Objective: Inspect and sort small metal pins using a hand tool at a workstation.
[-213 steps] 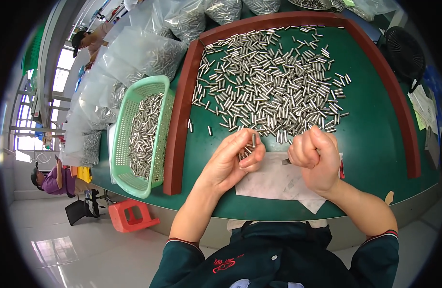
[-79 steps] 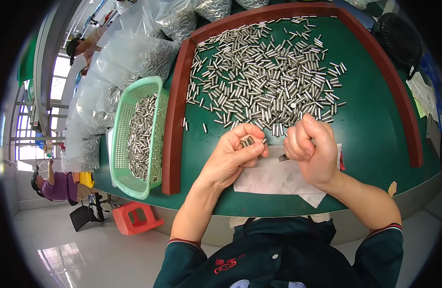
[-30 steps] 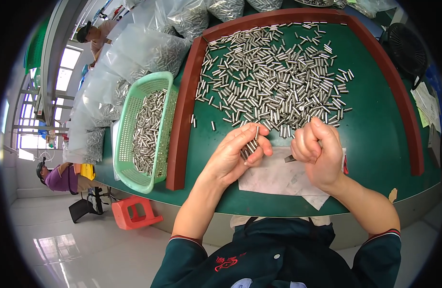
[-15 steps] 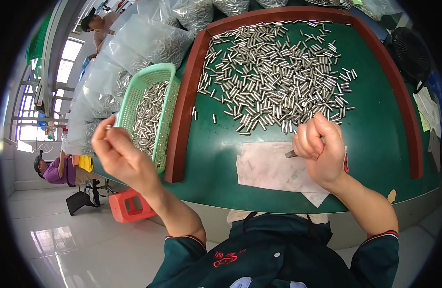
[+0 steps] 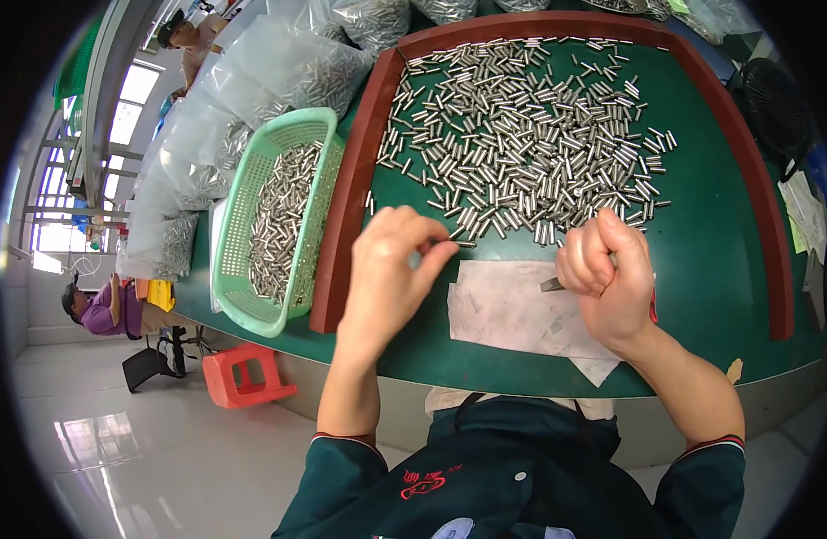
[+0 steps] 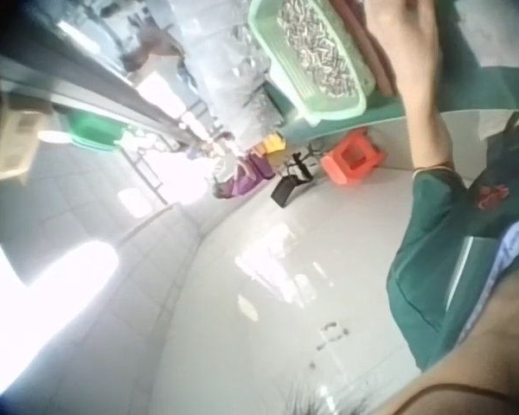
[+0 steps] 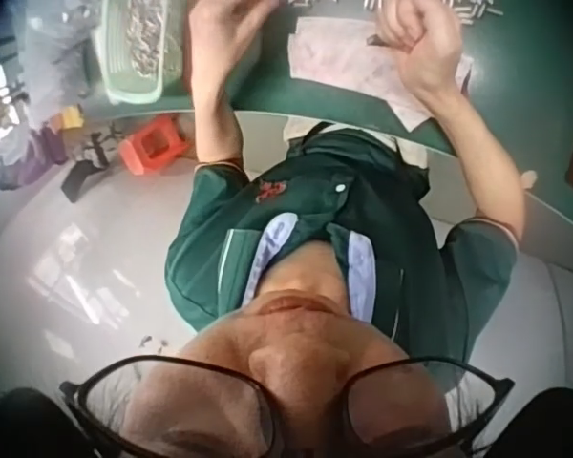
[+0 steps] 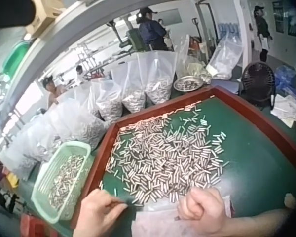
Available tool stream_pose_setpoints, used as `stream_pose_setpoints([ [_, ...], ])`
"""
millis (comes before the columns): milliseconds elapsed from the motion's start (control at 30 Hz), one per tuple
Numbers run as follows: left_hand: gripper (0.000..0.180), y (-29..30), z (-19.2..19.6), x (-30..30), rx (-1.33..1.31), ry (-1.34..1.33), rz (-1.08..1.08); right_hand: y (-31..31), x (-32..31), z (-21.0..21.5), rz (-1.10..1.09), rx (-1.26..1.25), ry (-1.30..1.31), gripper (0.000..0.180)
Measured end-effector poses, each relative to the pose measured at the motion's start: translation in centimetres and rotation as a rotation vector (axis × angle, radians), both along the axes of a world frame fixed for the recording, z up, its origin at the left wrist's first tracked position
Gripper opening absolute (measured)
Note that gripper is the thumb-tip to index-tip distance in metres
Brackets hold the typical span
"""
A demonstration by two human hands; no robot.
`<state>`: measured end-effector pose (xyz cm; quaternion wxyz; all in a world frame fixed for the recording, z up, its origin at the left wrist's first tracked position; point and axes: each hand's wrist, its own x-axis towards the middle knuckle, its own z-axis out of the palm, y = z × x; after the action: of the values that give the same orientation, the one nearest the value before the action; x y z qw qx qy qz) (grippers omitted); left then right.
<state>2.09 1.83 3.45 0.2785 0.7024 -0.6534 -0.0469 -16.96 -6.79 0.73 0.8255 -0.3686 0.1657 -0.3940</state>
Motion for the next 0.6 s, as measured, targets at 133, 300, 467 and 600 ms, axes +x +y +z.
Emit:
stream_pose_setpoints([
  [133,0.016,-0.1,-1.5,-0.7,0.018,-0.068,-0.042,0.3,0.3,0.0,0.016,0.031,-0.03,0.043],
  [300,0.015,0.0,-2.6,-0.9,0.044,-0.065,-0.038,0.6,0.0,0.0,-0.019,0.049,-0.022,0.043],
  [467,0.011,-0.2,-2.6,-0.8,-0.022,0.011,-0.06,0.7,0.0,0.2,-0.048,0.064,0.004,0.045],
  [600,0.006,-0.2,-1.5,-0.8,0.17,1.101,0.1,0.4,0.1,-0.1,-0.014,0.052,-0.018,0.043],
])
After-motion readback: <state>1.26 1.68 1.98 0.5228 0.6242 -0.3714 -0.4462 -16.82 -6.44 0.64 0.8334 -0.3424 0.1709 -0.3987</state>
